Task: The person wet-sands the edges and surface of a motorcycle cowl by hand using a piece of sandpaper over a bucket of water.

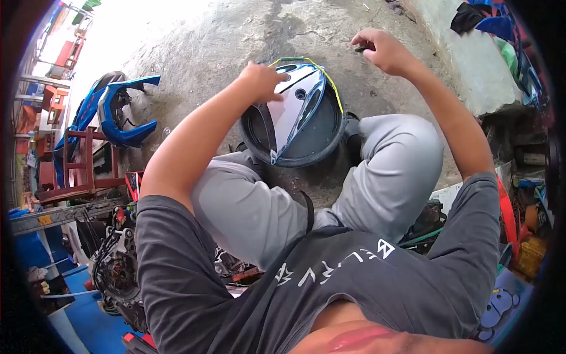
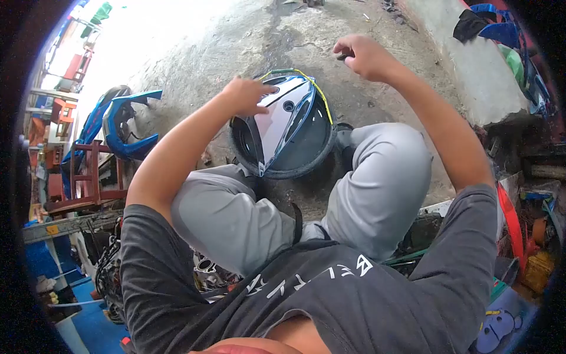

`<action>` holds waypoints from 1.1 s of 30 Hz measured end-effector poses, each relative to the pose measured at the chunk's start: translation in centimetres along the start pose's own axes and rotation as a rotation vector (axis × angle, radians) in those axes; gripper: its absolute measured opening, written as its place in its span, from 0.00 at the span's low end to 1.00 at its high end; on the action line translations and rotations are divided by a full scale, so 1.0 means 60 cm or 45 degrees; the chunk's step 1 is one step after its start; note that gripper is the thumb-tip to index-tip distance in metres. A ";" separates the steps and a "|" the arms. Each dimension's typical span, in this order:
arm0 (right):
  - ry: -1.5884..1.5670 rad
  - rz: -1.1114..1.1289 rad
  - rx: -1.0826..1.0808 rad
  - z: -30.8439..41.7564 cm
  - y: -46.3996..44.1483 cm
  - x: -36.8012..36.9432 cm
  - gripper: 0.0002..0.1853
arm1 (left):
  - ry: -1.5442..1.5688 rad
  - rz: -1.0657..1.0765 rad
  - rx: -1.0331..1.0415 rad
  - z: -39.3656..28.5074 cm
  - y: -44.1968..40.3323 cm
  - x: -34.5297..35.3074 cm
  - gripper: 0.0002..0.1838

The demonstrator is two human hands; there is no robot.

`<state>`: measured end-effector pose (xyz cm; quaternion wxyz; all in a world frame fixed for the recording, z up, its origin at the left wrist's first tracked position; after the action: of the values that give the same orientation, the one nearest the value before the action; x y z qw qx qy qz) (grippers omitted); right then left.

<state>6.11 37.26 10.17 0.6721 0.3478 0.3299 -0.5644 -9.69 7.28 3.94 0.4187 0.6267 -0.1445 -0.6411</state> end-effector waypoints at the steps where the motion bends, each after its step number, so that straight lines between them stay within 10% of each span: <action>1: 0.021 -0.006 -0.062 -0.003 -0.006 -0.010 0.15 | 0.005 -0.070 -0.048 0.006 0.011 -0.015 0.44; 13: 0.414 0.104 0.024 0.130 -0.111 -0.080 0.15 | 0.689 -0.329 -0.451 -0.036 -0.018 0.044 0.45; 19: -0.271 0.377 0.753 0.057 -0.163 0.092 0.13 | 0.748 -0.430 -0.352 -0.091 0.004 0.085 0.47; 23: -0.661 -0.045 0.838 0.008 -0.120 0.259 0.12 | 0.678 -0.457 -0.467 -0.089 0.002 0.103 0.46; 26: -0.119 -0.134 0.473 -0.061 -0.133 0.307 0.12 | 0.626 -0.523 -0.437 -0.100 -0.020 0.133 0.46; 33: 0.207 -0.150 0.543 -0.024 -0.087 0.290 0.14 | 0.558 -0.445 -0.426 -0.114 -0.023 0.135 0.54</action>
<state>3.42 28.63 -5.63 0.5205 0.5065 0.2760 -0.6296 -2.75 4.67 -3.75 0.4207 0.6877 0.1663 -0.5679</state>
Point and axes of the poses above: each hand's wrist, its own y-axis away from the middle knuckle, its own x-axis out of the palm, z = x × y, the point moved 1 cm from there along -y, towards the middle knuckle, and after that the axes turned 15 degrees about z, right-handed, at the moved point
